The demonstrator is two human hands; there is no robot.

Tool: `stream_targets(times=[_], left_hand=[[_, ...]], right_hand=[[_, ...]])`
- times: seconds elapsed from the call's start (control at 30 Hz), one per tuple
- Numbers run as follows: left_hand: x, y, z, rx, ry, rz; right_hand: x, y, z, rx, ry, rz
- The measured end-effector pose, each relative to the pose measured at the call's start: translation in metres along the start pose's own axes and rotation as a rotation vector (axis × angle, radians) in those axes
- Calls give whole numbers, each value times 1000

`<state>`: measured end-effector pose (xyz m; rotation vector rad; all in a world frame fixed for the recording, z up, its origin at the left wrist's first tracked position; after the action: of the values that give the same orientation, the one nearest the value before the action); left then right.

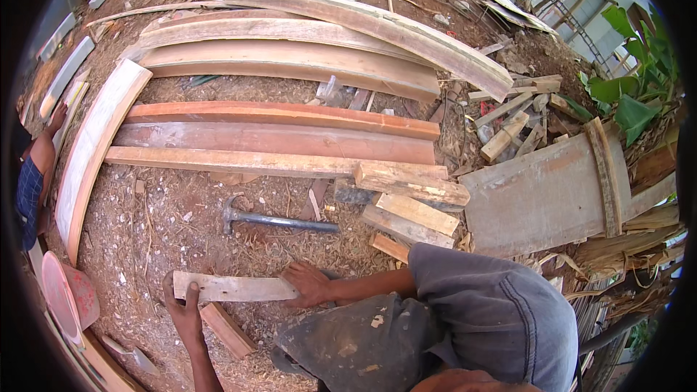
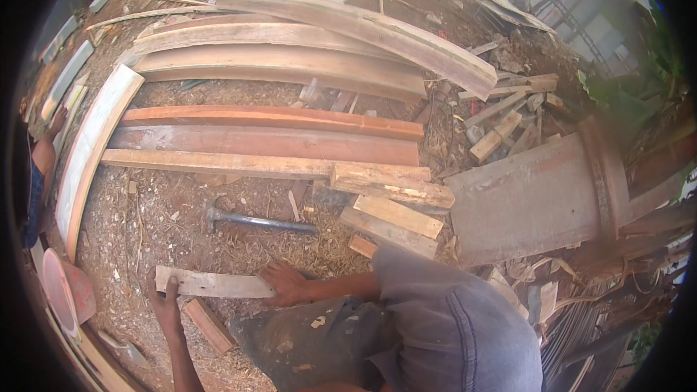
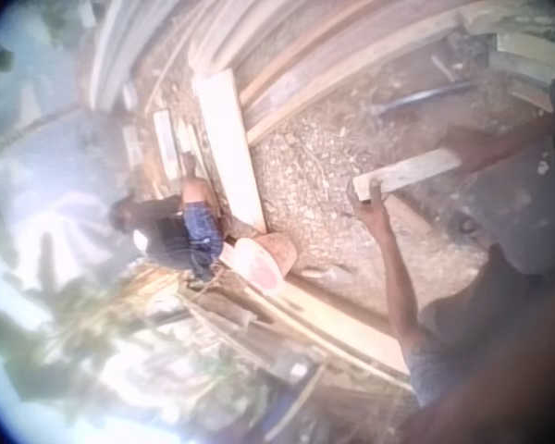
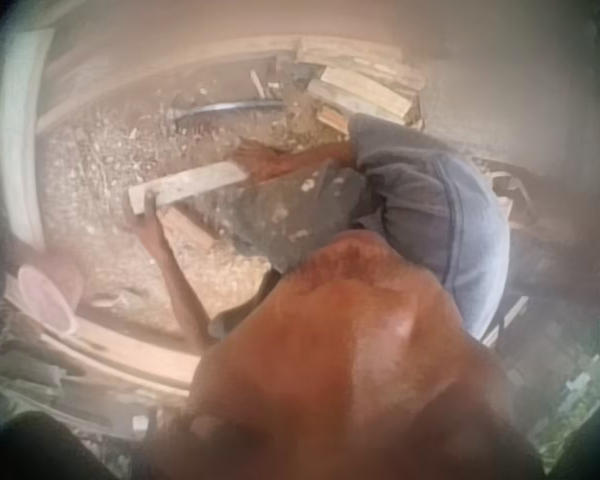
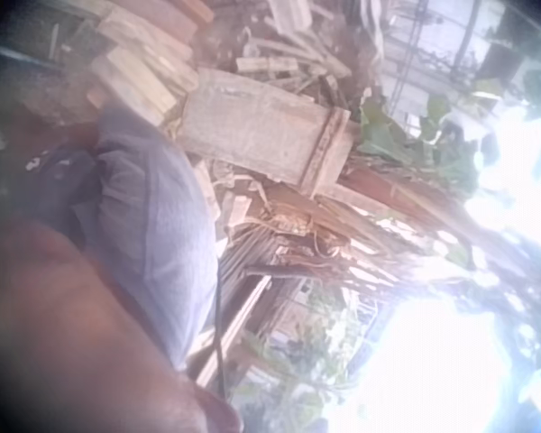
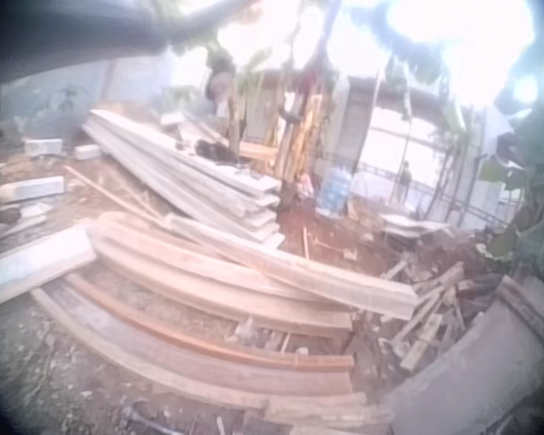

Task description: The person uses a hammer and chisel to shape a small wooden plank, repeatedly striking the chisel to remove material. The person occasionally repositions the plank and continues chiseling along its length.

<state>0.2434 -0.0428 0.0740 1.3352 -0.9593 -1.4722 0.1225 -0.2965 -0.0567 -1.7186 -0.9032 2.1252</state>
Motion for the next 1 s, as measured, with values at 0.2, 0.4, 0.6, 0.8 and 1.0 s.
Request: stream_targets(times=[0.2,0.4,0.6,0.8,1.0], left_hand=[[-8,7,5,-5,-38,-101],[-19,2,1,20,-57,36],[-14,17,9,58,-6,80],[-21,-20,1,34,65,-176],[-19,-82,46,55,-36,-770]], right_hand=[[8,4,1,-23,21,-12],[1,-1,1,-14,-37,-132],[-11,0,6,-39,68,-255],[-41,14,20,105,132,-424],[-64,11,23,378,151,-589]])
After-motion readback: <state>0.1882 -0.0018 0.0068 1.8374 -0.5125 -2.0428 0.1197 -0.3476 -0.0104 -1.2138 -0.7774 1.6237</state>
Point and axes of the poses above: each hand's wrist, its own z-axis away from the middle knuckle, its own x-axis out of the palm, y = z × x, the point moved 7 cm from there along -z, towards the middle knuckle, and after that the axes turned 5 degrees about z, right-handed, at the moved point
